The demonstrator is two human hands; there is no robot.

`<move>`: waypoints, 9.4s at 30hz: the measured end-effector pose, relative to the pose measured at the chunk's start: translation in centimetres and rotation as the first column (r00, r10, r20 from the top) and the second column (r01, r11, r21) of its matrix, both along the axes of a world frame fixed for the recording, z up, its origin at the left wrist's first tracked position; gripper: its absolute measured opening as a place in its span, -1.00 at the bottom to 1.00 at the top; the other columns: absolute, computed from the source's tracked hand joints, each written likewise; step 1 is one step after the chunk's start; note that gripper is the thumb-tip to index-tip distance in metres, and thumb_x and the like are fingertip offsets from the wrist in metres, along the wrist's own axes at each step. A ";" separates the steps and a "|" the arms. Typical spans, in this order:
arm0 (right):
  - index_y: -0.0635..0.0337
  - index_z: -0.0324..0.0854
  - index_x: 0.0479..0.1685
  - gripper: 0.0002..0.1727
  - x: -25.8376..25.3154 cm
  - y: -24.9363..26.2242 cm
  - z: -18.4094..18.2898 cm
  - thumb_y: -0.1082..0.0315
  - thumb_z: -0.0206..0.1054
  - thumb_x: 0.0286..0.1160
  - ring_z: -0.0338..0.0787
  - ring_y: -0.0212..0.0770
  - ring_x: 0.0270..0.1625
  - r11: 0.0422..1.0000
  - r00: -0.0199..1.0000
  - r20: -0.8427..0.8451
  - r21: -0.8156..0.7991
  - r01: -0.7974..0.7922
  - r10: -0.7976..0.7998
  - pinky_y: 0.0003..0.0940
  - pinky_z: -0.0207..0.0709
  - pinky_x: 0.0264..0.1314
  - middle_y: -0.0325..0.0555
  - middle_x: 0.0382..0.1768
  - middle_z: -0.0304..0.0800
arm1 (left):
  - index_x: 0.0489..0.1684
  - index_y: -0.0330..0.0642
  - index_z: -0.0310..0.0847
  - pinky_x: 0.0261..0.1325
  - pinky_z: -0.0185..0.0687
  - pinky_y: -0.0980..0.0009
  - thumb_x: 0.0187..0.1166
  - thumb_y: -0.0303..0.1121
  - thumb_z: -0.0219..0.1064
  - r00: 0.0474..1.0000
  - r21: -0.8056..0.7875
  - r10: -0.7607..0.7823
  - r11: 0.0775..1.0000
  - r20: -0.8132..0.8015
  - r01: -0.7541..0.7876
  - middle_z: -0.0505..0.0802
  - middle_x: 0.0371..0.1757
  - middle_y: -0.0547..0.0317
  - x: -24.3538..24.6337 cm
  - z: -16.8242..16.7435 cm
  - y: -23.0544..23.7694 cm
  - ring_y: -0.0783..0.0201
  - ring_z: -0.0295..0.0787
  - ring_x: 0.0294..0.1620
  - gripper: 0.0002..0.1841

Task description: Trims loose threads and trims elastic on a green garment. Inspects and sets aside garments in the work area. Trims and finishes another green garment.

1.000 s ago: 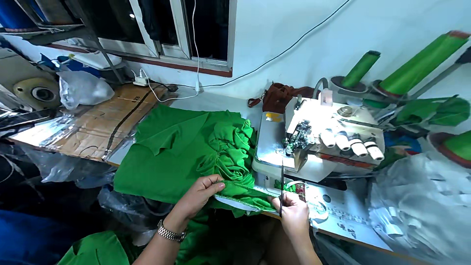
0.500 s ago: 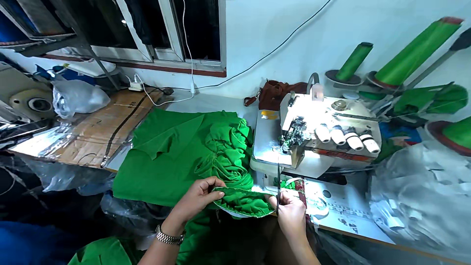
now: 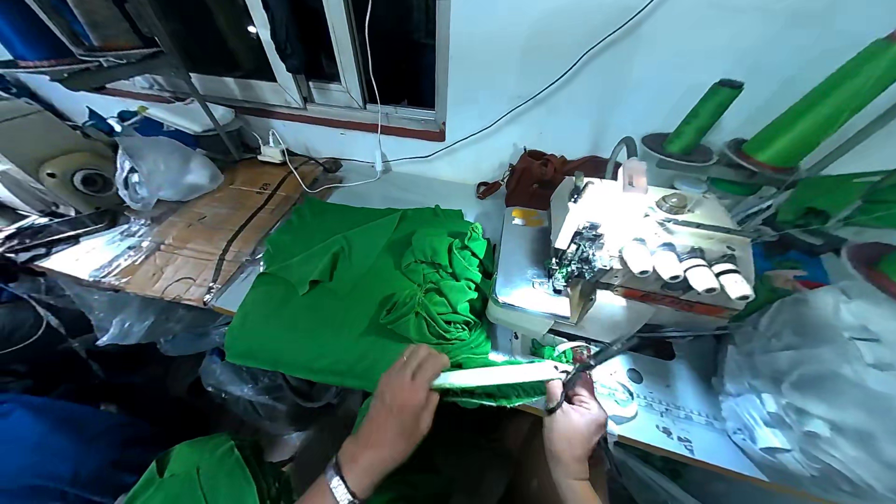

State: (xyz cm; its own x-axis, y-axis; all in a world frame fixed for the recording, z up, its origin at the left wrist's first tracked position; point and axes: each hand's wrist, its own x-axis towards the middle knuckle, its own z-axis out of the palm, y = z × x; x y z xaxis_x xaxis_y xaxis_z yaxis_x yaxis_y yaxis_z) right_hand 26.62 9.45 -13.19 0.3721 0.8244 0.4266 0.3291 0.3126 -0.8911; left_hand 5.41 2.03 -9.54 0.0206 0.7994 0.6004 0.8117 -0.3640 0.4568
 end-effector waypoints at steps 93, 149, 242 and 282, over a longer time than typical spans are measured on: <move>0.07 0.72 -0.56 -0.78 -1.7 -2.6 0.1 0.15 0.43 0.26 0.63 -0.55 -0.53 0.965 0.924 0.279 -0.043 -0.260 0.262 -0.62 0.50 -0.49 -0.35 -0.59 0.67 | -0.26 0.01 0.77 0.21 0.74 0.44 0.48 -0.47 0.44 0.676 -0.126 -0.388 0.805 0.627 0.579 0.93 -0.09 0.26 -1.5 -0.1 6.0 0.36 0.86 0.06 -0.91; 0.06 0.52 -0.80 -0.43 1.6 -3.9 0.7 -0.23 0.31 0.27 0.54 -0.22 -0.76 0.988 0.533 0.845 0.029 -0.149 0.056 -0.31 0.23 -0.75 -0.23 -0.80 0.50 | 0.42 -0.05 0.45 0.11 0.77 0.44 0.45 -0.51 0.44 0.643 -0.206 -0.245 0.815 0.725 0.542 0.93 -0.17 0.11 -1.0 -0.4 5.5 0.28 0.90 -0.06 -0.48; 0.14 0.66 -0.71 -0.60 1.8 -2.2 1.8 -0.03 0.55 0.04 0.71 -0.15 -0.66 0.961 0.497 0.849 -0.046 -0.274 0.182 -0.25 0.56 -0.63 -0.16 -0.76 0.59 | 0.45 -0.02 0.33 -0.21 0.71 0.58 0.35 -0.64 0.49 0.575 -0.254 -0.125 0.807 0.809 0.533 0.92 -0.25 0.11 -1.6 0.1 6.1 0.36 0.87 -0.29 -0.34; 0.13 0.63 -0.74 -0.59 1.0 -1.6 2.2 -0.03 0.53 0.03 0.71 -0.16 -0.67 0.955 0.492 0.845 -0.069 -0.287 0.209 -0.25 0.57 -0.62 -0.17 -0.78 0.57 | 0.46 0.00 0.32 -0.15 0.74 0.51 0.32 -0.58 0.51 0.609 -0.289 -0.115 0.801 0.785 0.524 0.92 -0.29 0.13 -1.5 0.1 6.2 0.35 0.88 -0.28 -0.32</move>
